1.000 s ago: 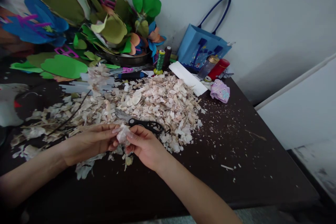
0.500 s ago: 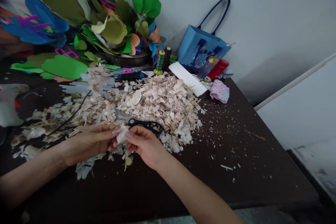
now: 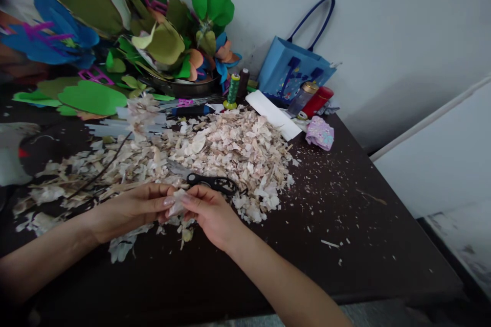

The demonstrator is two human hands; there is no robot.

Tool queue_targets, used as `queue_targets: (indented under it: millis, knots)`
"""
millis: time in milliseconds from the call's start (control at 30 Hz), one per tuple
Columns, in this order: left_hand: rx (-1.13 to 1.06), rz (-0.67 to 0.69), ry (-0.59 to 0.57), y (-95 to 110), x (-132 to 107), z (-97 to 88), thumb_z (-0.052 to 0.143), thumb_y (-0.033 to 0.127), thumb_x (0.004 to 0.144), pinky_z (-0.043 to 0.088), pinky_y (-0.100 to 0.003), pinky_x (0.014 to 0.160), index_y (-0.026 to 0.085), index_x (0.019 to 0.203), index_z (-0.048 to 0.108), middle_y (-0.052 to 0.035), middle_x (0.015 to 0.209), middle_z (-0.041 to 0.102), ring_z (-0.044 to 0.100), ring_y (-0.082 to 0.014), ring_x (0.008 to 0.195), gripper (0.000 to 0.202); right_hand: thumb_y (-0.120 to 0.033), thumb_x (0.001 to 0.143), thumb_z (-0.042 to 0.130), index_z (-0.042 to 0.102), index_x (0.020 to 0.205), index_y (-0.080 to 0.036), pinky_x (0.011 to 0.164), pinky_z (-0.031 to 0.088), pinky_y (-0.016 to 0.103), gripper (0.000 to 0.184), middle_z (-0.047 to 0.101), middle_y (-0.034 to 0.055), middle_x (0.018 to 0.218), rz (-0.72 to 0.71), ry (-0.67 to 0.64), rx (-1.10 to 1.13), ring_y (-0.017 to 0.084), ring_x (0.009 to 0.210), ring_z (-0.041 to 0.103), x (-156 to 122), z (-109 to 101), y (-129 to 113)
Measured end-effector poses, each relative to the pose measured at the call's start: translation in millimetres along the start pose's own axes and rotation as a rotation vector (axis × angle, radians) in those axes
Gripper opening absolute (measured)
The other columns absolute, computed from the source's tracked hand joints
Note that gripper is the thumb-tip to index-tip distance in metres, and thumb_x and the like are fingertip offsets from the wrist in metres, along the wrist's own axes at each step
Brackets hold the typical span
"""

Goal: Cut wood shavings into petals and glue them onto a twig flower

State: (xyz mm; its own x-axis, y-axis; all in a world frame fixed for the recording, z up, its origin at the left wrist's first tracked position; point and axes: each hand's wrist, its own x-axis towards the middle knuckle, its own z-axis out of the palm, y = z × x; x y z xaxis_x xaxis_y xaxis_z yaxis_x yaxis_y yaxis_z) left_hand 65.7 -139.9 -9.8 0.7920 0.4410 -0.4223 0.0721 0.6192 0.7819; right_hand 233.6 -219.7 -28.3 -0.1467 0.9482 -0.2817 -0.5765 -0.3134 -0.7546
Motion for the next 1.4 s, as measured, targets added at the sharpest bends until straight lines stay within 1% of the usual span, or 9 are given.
queue_targets:
  millis: [133,300,467,767,900,1033,1167,1267,1400]
  knots:
    - [-0.031,0.015,-0.002,0.8,1.0,1.4,0.077,0.043,0.076,0.039,-0.023,0.059,0.017,0.075,0.072,-0.0012,0.068,0.062,0.05,-0.0112,0.063,0.026,-0.04,0.072,0.08,0.06,0.07,-0.019,0.06,0.041,0.024,0.029,0.069,0.0008,0.073,-0.006,-0.012,0.032,0.012,0.068,0.061,0.7,0.1,0.6]
    - [-0.001,0.022,-0.032,1.4,1.7,0.3,0.082,0.03,0.072,0.038,-0.021,0.06,0.019,0.078,0.071,-0.0002,0.076,0.064,0.051,-0.0096,0.066,0.017,-0.036,0.068,0.085,0.062,0.067,-0.019,0.055,0.042,0.02,0.029,0.065,-0.0039,0.065,-0.019,0.049,0.103,0.008,0.059,0.056,1.6,0.8,1.6]
    - [0.001,0.005,-0.04,1.2,1.0,-2.3,0.083,0.029,0.071,0.039,-0.02,0.06,0.017,0.076,0.071,0.0004,0.072,0.064,0.05,-0.0085,0.063,0.018,-0.037,0.066,0.086,0.062,0.066,-0.018,0.054,0.045,0.019,0.03,0.064,-0.0037,0.066,0.004,0.053,0.125,0.008,0.06,0.058,1.0,1.4,0.2]
    - [-0.129,0.026,0.062,-1.4,0.7,-2.4,0.084,0.032,0.069,0.046,-0.02,0.06,0.016,0.078,0.07,-0.0012,0.074,0.064,0.057,-0.0103,0.066,0.023,-0.041,0.074,0.079,0.06,0.071,-0.018,0.056,0.044,0.02,0.03,0.059,-0.0033,0.063,-0.031,0.037,0.008,0.008,0.056,0.052,0.8,-2.2,3.0]
    - [-0.159,0.053,0.091,5.3,-0.1,-7.2,0.084,0.029,0.071,0.048,-0.019,0.057,0.016,0.078,0.071,-0.0021,0.071,0.064,0.059,-0.0108,0.063,0.02,-0.046,0.09,0.06,0.063,0.084,-0.019,0.055,0.042,0.023,0.028,0.056,-0.0017,0.069,-0.209,0.115,-0.341,0.01,0.058,0.052,-5.1,-5.3,-13.5]
    - [-0.205,0.197,0.183,16.9,-0.6,-19.9,0.085,0.024,0.068,0.05,-0.019,0.055,0.014,0.078,0.072,-0.0025,0.073,0.065,0.06,-0.0113,0.062,0.019,-0.036,0.095,0.053,0.061,0.092,-0.02,0.062,0.044,0.028,0.018,0.057,0.0016,0.078,-0.394,0.193,-1.011,0.015,0.068,0.054,-11.4,-13.1,-41.9]
    - [-0.241,0.263,0.237,21.9,1.1,-28.1,0.086,0.022,0.066,0.051,-0.019,0.051,0.013,0.079,0.072,-0.0029,0.072,0.065,0.061,-0.0122,0.061,0.02,-0.027,0.092,0.057,0.058,0.096,-0.019,0.077,0.049,0.04,0.009,0.058,0.0101,0.104,-0.352,0.239,-1.588,0.026,0.096,0.058,-12.2,-20.9,-50.2]
    - [-0.273,0.234,0.225,22.0,3.2,-29.5,0.085,0.02,0.067,0.051,-0.02,0.049,0.012,0.076,0.071,-0.0035,0.07,0.065,0.061,-0.0126,0.06,0.018,-0.024,0.088,0.064,0.057,0.102,-0.017,0.081,0.051,0.044,0.017,0.059,0.0122,0.108,-0.316,0.212,-1.771,0.03,0.104,0.056,-11.3,-23.9,-43.7]
    - [-0.335,0.235,0.219,24.3,4.0,-31.7,0.083,0.017,0.069,0.051,-0.02,0.05,0.012,0.073,0.067,-0.0029,0.07,0.064,0.06,-0.0117,0.06,0.018,-0.025,0.084,0.068,0.058,0.108,-0.013,0.084,0.053,0.046,0.029,0.061,0.0142,0.108,-0.283,0.214,-1.903,0.032,0.104,0.057,-10.8,-24.0,-37.1]
